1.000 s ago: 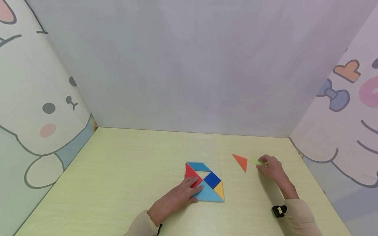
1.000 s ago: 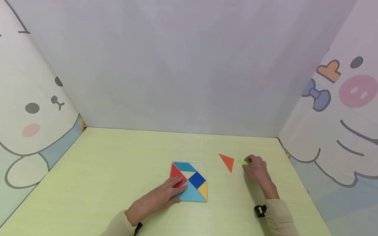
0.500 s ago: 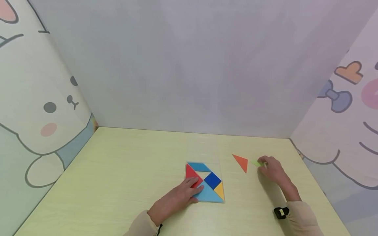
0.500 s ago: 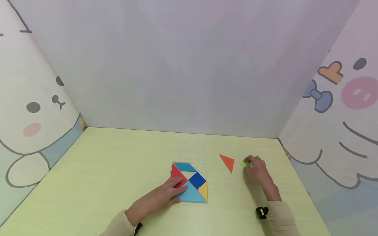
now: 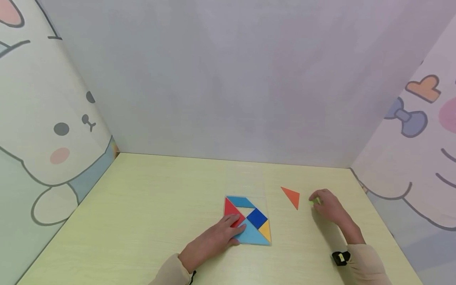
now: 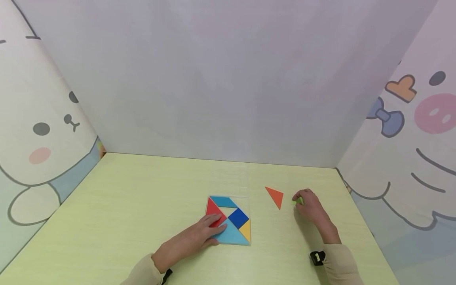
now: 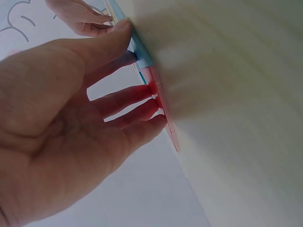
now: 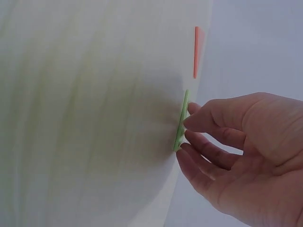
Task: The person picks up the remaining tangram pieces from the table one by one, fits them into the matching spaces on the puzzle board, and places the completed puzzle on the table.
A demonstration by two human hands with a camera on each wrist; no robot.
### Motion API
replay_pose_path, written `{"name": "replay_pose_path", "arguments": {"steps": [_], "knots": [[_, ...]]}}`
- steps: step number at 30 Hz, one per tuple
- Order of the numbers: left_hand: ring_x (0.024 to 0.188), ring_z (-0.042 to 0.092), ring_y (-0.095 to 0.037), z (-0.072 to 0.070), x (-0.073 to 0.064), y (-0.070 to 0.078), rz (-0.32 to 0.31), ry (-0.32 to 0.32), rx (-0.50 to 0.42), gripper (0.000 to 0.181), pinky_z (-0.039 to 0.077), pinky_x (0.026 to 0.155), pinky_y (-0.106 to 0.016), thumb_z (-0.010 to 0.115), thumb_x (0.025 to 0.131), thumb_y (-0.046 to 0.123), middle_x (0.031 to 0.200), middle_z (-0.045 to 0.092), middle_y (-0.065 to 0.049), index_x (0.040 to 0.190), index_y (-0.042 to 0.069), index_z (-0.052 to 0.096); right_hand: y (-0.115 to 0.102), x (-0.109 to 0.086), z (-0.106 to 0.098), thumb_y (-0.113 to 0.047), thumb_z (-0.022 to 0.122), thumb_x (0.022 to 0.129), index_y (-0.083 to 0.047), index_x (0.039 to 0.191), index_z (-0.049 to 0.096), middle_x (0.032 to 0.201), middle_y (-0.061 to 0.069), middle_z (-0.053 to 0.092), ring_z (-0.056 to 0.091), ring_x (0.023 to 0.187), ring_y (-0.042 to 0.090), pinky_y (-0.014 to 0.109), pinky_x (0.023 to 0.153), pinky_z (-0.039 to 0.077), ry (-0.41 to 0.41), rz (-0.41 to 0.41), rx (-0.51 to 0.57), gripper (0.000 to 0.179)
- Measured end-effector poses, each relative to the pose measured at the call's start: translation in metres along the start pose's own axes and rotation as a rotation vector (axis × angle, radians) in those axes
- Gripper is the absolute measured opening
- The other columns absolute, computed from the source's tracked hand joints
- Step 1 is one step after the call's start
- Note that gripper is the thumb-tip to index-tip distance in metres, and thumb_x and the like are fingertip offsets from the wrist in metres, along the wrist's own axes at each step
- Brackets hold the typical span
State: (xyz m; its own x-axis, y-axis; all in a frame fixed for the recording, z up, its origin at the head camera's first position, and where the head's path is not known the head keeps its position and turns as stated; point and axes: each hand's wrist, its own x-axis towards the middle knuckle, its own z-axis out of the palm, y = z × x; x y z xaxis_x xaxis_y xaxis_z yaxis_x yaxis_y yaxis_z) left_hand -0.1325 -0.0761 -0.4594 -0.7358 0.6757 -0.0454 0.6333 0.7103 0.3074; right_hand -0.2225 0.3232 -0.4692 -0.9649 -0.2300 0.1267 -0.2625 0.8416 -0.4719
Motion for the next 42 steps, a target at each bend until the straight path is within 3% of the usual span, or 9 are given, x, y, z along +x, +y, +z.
{"name": "replay_pose_path", "arguments": {"steps": [8, 11, 15, 20, 29, 42], "knots": [[0.138, 0.046, -0.025, 0.001, -0.001, 0.0, 0.0, 0.004, -0.005, 0.051, 0.05, 0.104, -0.027, 0.07, 0.098, 0.024, 0.151, 0.05, -0.009, 0.147, 0.016, 0.059, 0.001, -0.003, -0.001, 0.013, 0.061, 0.087, 0.006, 0.089, 0.069, 0.108, 0.03, 0.062, 0.06, 0.105, 0.051, 0.062, 0.087, 0.052, -0.008, -0.019, 0.048, 0.01], [0.138, 0.047, -0.025, 0.001, -0.001, 0.0, 0.006, 0.007, -0.007, 0.05, 0.05, 0.104, -0.028, 0.07, 0.099, 0.024, 0.151, 0.05, -0.01, 0.147, 0.016, 0.059, 0.001, -0.003, -0.001, 0.01, 0.063, 0.088, 0.011, 0.098, 0.067, 0.108, 0.032, 0.062, 0.06, 0.103, 0.05, 0.062, 0.086, 0.052, 0.008, -0.003, 0.046, 0.011], [0.138, 0.047, -0.025, 0.001, -0.001, 0.0, 0.013, 0.01, -0.001, 0.05, 0.05, 0.104, -0.027, 0.07, 0.099, 0.024, 0.15, 0.05, -0.01, 0.147, 0.015, 0.059, -0.001, -0.003, -0.002, -0.001, 0.069, 0.091, 0.02, 0.112, 0.058, 0.107, 0.037, 0.06, 0.059, 0.099, 0.051, 0.062, 0.084, 0.051, 0.021, 0.074, 0.019, 0.032], [0.138, 0.046, -0.025, 0.0, -0.001, 0.0, 0.009, 0.012, -0.005, 0.05, 0.05, 0.104, -0.027, 0.07, 0.099, 0.024, 0.151, 0.049, -0.01, 0.147, 0.015, 0.058, -0.006, -0.004, -0.007, -0.012, 0.072, 0.094, 0.023, 0.114, 0.053, 0.106, 0.04, 0.059, 0.058, 0.1, 0.053, 0.061, 0.085, 0.051, -0.018, 0.177, 0.005, 0.045], [0.137, 0.046, -0.025, -0.001, -0.001, -0.001, 0.002, 0.013, 0.003, 0.051, 0.05, 0.104, -0.027, 0.07, 0.099, 0.024, 0.15, 0.049, -0.009, 0.147, 0.015, 0.059, -0.009, -0.002, -0.013, -0.007, 0.071, 0.094, 0.024, 0.116, 0.054, 0.113, 0.043, 0.059, 0.06, 0.105, 0.057, 0.061, 0.086, 0.054, -0.057, 0.16, 0.038, 0.042], [0.136, 0.048, -0.026, -0.001, 0.0, 0.0, 0.022, 0.024, 0.015, 0.05, 0.049, 0.105, -0.028, 0.07, 0.098, 0.023, 0.149, 0.05, -0.011, 0.146, 0.014, 0.06, -0.006, -0.002, -0.012, -0.001, 0.072, 0.091, 0.018, 0.105, 0.061, 0.103, 0.036, 0.065, 0.065, 0.098, 0.052, 0.059, 0.084, 0.054, -0.036, 0.149, 0.016, 0.026]]}}
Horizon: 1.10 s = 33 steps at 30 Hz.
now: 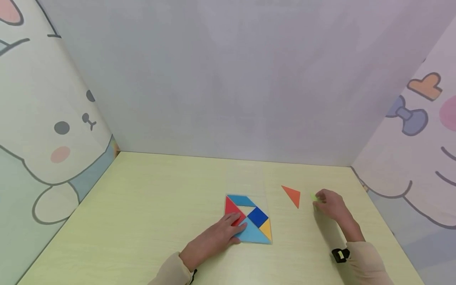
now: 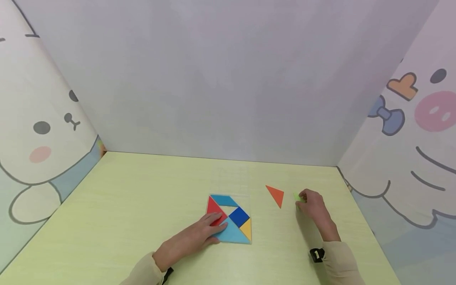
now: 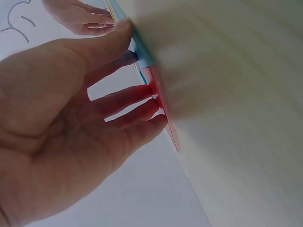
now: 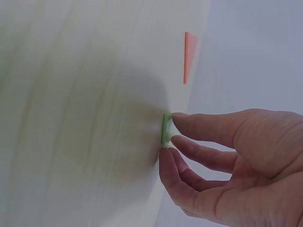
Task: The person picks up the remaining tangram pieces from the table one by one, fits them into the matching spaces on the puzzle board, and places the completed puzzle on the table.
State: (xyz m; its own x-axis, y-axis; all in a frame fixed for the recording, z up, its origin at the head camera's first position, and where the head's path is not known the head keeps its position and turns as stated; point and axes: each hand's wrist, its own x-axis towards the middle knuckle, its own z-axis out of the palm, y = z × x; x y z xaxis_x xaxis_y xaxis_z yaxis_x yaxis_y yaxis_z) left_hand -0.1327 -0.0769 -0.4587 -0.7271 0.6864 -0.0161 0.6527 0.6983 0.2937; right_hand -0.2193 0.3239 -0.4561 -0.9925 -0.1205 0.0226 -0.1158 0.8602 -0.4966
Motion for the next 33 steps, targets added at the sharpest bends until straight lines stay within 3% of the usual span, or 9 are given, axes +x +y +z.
{"name": "replay_pose_path", "arguments": {"steps": [8, 23, 28, 33], "knots": [[0.137, 0.047, -0.024, 0.0006, 0.0, -0.0003, -0.01, -0.015, 0.0, 0.05, 0.049, 0.105, -0.027, 0.07, 0.099, 0.024, 0.15, 0.05, -0.009, 0.147, 0.015, 0.059, 0.0018, 0.0011, -0.0017, -0.004, 0.071, 0.092, 0.014, 0.107, 0.062, 0.105, 0.035, 0.067, 0.066, 0.1, 0.051, 0.058, 0.082, 0.055, -0.033, 0.041, 0.029, 0.025], [0.138, 0.046, -0.024, -0.001, -0.0004, 0.0019, -0.019, -0.025, -0.006, 0.051, 0.05, 0.104, -0.027, 0.07, 0.098, 0.024, 0.15, 0.049, -0.009, 0.147, 0.016, 0.059, 0.0047, -0.0015, -0.0062, -0.011, 0.074, 0.093, 0.011, 0.103, 0.067, 0.097, 0.025, 0.07, 0.067, 0.093, 0.042, 0.053, 0.079, 0.055, -0.049, 0.031, 0.012, 0.025], [0.138, 0.046, -0.025, 0.0004, -0.0002, 0.0016, -0.019, -0.026, -0.009, 0.051, 0.05, 0.104, -0.027, 0.07, 0.098, 0.024, 0.151, 0.049, -0.009, 0.147, 0.016, 0.059, 0.0076, -0.0034, -0.0045, -0.01, 0.076, 0.092, 0.009, 0.103, 0.068, 0.103, 0.029, 0.07, 0.068, 0.096, 0.044, 0.047, 0.074, 0.057, -0.018, 0.032, 0.04, 0.023], [0.138, 0.045, -0.024, 0.0, -0.0001, 0.0017, -0.022, -0.026, -0.013, 0.051, 0.05, 0.103, -0.027, 0.07, 0.098, 0.024, 0.151, 0.049, -0.008, 0.147, 0.017, 0.059, 0.009, -0.0048, -0.0027, -0.009, 0.073, 0.095, 0.01, 0.115, 0.067, 0.115, 0.036, 0.066, 0.066, 0.103, 0.05, 0.052, 0.078, 0.058, -0.015, 0.031, 0.084, 0.028]]}}
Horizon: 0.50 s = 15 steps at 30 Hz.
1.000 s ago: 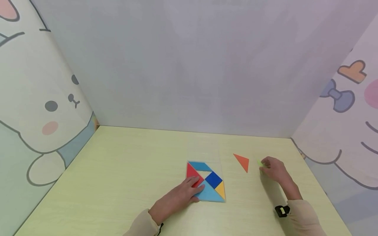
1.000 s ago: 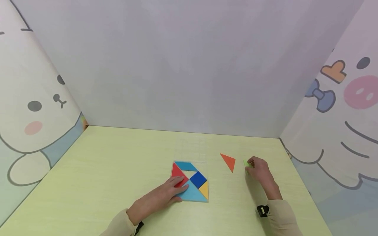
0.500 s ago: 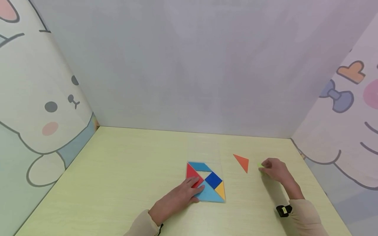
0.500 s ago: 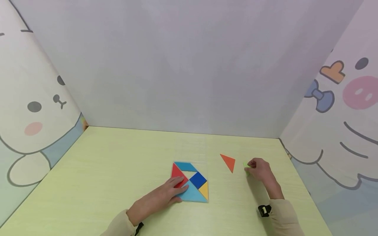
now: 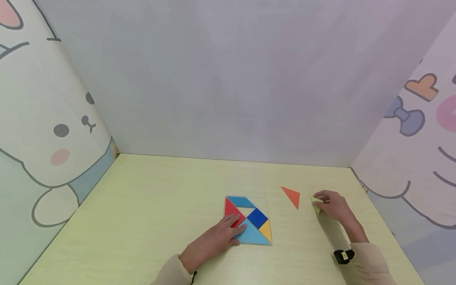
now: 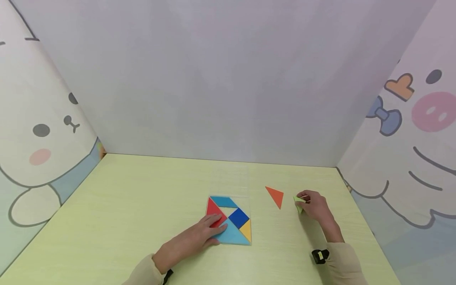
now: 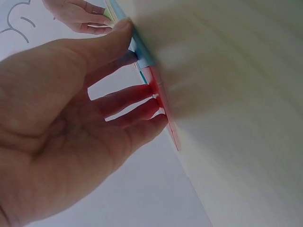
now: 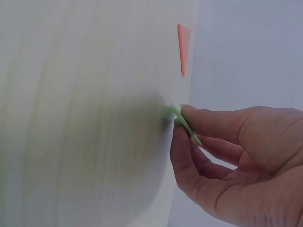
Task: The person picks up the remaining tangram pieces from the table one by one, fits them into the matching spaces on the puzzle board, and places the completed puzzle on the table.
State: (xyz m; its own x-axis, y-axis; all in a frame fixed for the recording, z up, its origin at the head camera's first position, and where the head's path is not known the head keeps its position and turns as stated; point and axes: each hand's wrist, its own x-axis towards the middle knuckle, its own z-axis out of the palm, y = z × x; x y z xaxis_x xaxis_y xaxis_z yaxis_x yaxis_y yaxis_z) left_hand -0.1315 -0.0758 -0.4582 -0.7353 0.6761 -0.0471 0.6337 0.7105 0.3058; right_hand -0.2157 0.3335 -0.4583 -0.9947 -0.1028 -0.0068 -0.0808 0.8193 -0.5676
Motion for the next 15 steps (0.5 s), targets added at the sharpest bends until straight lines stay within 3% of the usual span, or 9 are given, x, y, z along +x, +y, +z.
{"name": "replay_pose_path", "arguments": {"steps": [7, 15], "knots": [[0.138, 0.045, -0.024, 0.0002, 0.0009, -0.0001, -0.003, 0.0, 0.003, 0.052, 0.051, 0.103, -0.026, 0.071, 0.098, 0.024, 0.151, 0.048, -0.008, 0.148, 0.017, 0.058, -0.0003, -0.0025, 0.0019, -0.005, 0.063, 0.1, 0.011, 0.133, 0.059, 0.125, 0.043, 0.058, 0.063, 0.109, 0.055, 0.055, 0.082, 0.058, -0.022, -0.009, 0.049, 0.037], [0.138, 0.045, -0.024, 0.0014, -0.0003, -0.0006, 0.008, 0.01, 0.007, 0.051, 0.05, 0.103, -0.026, 0.07, 0.099, 0.023, 0.151, 0.048, -0.009, 0.148, 0.016, 0.058, -0.0004, -0.0038, 0.0066, -0.007, 0.062, 0.103, 0.007, 0.137, 0.057, 0.132, 0.043, 0.053, 0.06, 0.114, 0.055, 0.047, 0.081, 0.057, -0.025, -0.003, 0.152, 0.038]]}}
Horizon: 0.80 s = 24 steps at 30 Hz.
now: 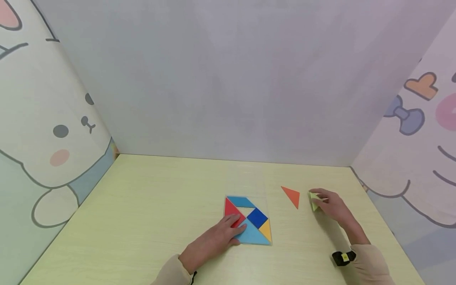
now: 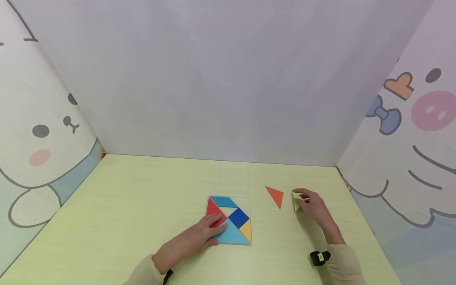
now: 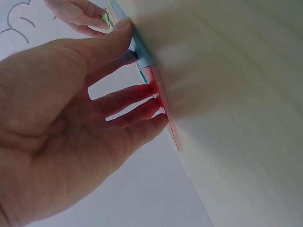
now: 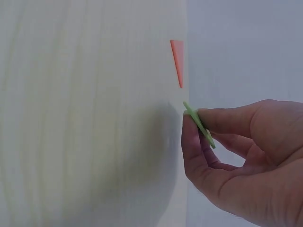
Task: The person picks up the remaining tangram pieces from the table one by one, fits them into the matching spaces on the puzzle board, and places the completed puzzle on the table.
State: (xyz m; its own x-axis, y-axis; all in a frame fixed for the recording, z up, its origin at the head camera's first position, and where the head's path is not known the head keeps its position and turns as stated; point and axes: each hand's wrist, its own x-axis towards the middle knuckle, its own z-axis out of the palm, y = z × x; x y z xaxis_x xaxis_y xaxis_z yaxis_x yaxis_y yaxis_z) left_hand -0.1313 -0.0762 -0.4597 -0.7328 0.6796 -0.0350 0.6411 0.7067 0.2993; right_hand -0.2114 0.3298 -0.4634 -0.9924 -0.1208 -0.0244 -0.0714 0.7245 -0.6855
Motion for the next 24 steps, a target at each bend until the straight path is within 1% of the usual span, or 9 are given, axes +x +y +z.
{"name": "replay_pose_path", "arguments": {"steps": [4, 7, 11, 15, 17, 24], "knots": [[0.138, 0.045, -0.024, 0.0, 0.0, 0.0, 0.004, 0.004, 0.0, 0.051, 0.05, 0.104, -0.026, 0.07, 0.099, 0.023, 0.151, 0.048, -0.008, 0.148, 0.016, 0.058, -0.001, 0.001, 0.002, -0.012, 0.066, 0.102, 0.005, 0.135, 0.059, 0.133, 0.04, 0.055, 0.062, 0.113, 0.052, 0.044, 0.081, 0.057, 0.018, -0.029, 0.024, 0.038], [0.138, 0.045, -0.024, -0.001, -0.001, 0.0, 0.004, 0.004, -0.003, 0.051, 0.05, 0.104, -0.027, 0.07, 0.099, 0.023, 0.151, 0.048, -0.009, 0.148, 0.016, 0.058, -0.005, 0.001, 0.003, -0.013, 0.067, 0.101, 0.004, 0.133, 0.061, 0.13, 0.037, 0.059, 0.064, 0.111, 0.05, 0.037, 0.079, 0.057, 0.027, -0.039, 0.046, 0.037], [0.139, 0.045, -0.025, -0.002, -0.001, 0.0, 0.001, 0.002, -0.006, 0.051, 0.049, 0.105, -0.028, 0.069, 0.099, 0.022, 0.152, 0.048, -0.009, 0.148, 0.016, 0.058, -0.011, 0.001, 0.006, -0.014, 0.069, 0.1, 0.003, 0.131, 0.062, 0.123, 0.032, 0.064, 0.067, 0.108, 0.04, 0.029, 0.075, 0.056, 0.027, -0.034, 0.11, 0.036], [0.139, 0.045, -0.025, -0.001, -0.001, 0.0, 0.006, 0.008, -0.003, 0.051, 0.049, 0.105, -0.028, 0.069, 0.099, 0.022, 0.152, 0.048, -0.01, 0.148, 0.015, 0.058, -0.015, 0.002, 0.009, -0.011, 0.07, 0.099, 0.004, 0.13, 0.062, 0.119, 0.029, 0.067, 0.066, 0.103, 0.024, 0.028, 0.075, 0.057, 0.013, -0.019, 0.181, 0.036], [0.139, 0.045, -0.025, -0.001, -0.001, 0.0, 0.009, 0.01, 0.002, 0.051, 0.049, 0.105, -0.028, 0.069, 0.099, 0.022, 0.152, 0.048, -0.01, 0.148, 0.015, 0.058, -0.017, 0.003, 0.01, -0.01, 0.07, 0.098, 0.004, 0.129, 0.062, 0.118, 0.028, 0.067, 0.066, 0.1, 0.017, 0.027, 0.075, 0.057, 0.013, -0.018, 0.194, 0.035], [0.139, 0.045, -0.025, 0.0, 0.0, -0.001, 0.018, 0.014, 0.007, 0.05, 0.048, 0.107, -0.028, 0.069, 0.099, 0.022, 0.152, 0.049, -0.011, 0.147, 0.014, 0.058, -0.022, 0.003, 0.019, -0.009, 0.074, 0.095, 0.007, 0.127, 0.061, 0.115, 0.029, 0.069, 0.068, 0.094, 0.009, 0.027, 0.076, 0.06, 0.014, -0.015, 0.283, 0.038]]}}
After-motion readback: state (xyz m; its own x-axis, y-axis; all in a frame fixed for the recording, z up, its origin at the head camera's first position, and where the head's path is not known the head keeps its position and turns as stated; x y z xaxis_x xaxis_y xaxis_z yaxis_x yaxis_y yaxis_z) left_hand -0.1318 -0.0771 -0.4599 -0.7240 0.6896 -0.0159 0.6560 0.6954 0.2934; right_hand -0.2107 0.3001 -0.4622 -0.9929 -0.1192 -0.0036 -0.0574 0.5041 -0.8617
